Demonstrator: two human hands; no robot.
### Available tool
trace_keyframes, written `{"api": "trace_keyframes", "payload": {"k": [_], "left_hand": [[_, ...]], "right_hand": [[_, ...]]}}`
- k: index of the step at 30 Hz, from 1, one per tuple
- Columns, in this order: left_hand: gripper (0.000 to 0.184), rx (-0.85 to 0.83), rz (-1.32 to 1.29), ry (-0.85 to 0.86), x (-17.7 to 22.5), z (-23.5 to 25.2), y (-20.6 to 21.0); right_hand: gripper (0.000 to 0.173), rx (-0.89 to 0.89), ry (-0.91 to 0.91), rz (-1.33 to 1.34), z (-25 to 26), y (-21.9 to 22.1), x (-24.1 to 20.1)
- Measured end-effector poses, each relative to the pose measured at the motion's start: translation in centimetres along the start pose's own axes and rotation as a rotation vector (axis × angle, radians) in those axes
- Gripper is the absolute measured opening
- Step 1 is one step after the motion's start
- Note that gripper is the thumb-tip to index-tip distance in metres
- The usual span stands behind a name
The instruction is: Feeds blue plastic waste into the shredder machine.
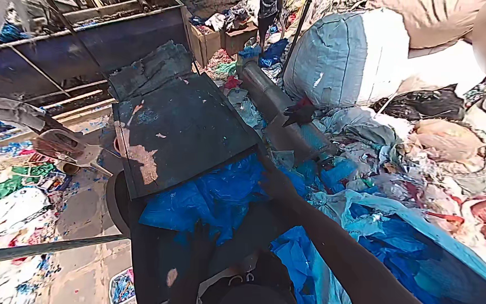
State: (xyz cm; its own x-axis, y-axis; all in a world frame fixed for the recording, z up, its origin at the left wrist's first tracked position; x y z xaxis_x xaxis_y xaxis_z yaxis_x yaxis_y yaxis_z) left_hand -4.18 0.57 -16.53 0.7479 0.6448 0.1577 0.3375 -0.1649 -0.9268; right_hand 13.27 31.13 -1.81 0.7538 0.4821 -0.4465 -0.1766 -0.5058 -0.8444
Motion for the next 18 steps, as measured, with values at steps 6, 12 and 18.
{"api": "trace_keyframes", "payload": {"k": [6, 12, 18], "left_hand": [[0.077, -0.020, 0.009, -0.003, 0.0, -0.2, -0.6], [0.073, -0.059, -0.059, -0.011, -0.2, -0.7, -0.6], [0.072, 0.064, -0.149, -0.006, 0.5, -3.2, -2.8]], "right_hand": [[0.053, 0.001, 0.007, -0.028, -0.1, 0.1, -0.3], [0.055, -0.001, 0.019, -0.058, -0.3, 0.2, -0.4], [0.053, 0.041, 0.006, -0.044, 0.0, 0.5, 0.0]]}}
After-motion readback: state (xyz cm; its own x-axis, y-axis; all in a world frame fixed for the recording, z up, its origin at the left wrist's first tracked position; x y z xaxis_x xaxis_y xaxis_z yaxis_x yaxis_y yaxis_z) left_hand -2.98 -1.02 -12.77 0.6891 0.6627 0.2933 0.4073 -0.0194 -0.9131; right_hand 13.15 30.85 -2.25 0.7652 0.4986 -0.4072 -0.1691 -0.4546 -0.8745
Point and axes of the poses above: each hand's wrist, its own z-axis towards the middle knuckle, its own y-axis out of the palm, x = y × z, the point moved 8 cm from there along z, towards the middle knuckle, and after that the axes turned 8 degrees about z, right-handed, at the moved point
